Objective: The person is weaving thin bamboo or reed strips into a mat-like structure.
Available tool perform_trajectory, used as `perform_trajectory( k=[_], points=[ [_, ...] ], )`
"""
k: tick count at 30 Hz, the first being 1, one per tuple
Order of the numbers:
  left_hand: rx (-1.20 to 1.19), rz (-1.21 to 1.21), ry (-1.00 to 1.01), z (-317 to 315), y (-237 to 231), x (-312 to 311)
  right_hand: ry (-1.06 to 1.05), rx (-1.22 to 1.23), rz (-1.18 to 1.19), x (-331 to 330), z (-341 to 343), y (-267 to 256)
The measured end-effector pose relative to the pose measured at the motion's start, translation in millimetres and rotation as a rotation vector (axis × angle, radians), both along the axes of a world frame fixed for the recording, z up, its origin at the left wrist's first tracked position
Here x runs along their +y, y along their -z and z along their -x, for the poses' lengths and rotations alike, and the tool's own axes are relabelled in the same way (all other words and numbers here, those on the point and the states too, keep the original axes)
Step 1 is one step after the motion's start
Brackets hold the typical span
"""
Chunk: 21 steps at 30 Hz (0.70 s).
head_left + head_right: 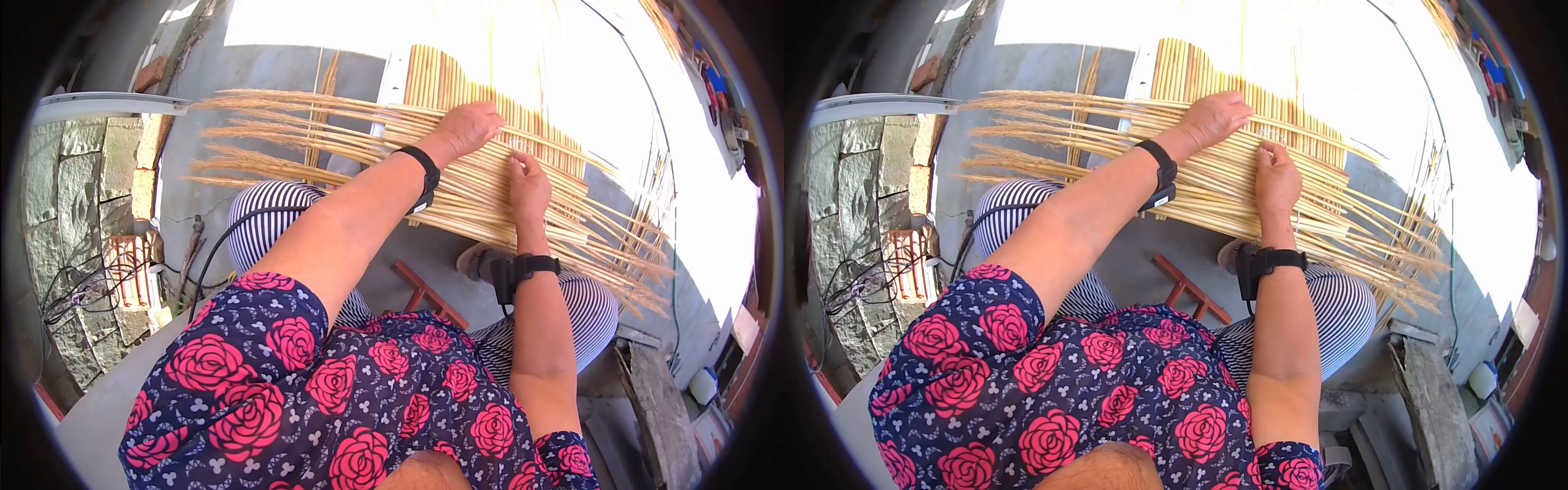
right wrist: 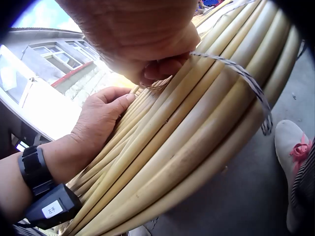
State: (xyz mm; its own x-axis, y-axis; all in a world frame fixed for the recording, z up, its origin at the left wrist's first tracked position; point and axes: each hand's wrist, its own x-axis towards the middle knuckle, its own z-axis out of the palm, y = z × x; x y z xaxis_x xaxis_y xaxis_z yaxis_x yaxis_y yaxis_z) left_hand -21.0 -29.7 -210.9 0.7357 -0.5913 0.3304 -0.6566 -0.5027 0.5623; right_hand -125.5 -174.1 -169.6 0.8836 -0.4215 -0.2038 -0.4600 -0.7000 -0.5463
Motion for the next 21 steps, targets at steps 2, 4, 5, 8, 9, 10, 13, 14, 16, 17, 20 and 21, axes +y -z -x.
perform_trajectory(
  k=[2,4,5,8,9,10,13,14,16,17,20,21],
  points=[
    [0.012,-0.004,0.008,1,-1,-2,0.013,-0.014,0.008,-1,0,2],
    [0.006,0.002,0.013,1,-3,3,0.021,-0.011,-0.001,1,0,3],
    [-0.005,0.018,0.021,1,-4,3,0.009,-0.064,-0.003,3,0,3],
    [-0.01,0.035,0.031,0,-5,2,0.024,-0.018,-0.047,4,0,-1],
    [-0.01,0.022,0.034,-1,-4,1,0.036,-0.017,-0.068,2,0,5],
    [-0.008,0.01,0.039,0,-5,1,0.036,-0.02,-0.088,1,-1,5],
    [0.017,0.006,0.031,0,-7,1,0.033,-0.029,-0.121,0,0,6],
    [0.02,0.009,0.029,0,-7,0,0.023,-0.043,-0.121,0,-1,7],
    [0.023,-0.005,0.042,0,-8,2,0.012,-0.071,-0.116,-1,0,8],
    [0.022,-0.007,0.052,-1,-9,1,0.006,-0.08,-0.123,-3,0,7],
    [0.043,-0.05,0.023,1,-9,-1,0.016,-0.061,-0.109,1,2,1],
    [0.024,-0.06,0.039,0,-9,-1,0.013,-0.074,-0.096,1,2,2]
  ],
)
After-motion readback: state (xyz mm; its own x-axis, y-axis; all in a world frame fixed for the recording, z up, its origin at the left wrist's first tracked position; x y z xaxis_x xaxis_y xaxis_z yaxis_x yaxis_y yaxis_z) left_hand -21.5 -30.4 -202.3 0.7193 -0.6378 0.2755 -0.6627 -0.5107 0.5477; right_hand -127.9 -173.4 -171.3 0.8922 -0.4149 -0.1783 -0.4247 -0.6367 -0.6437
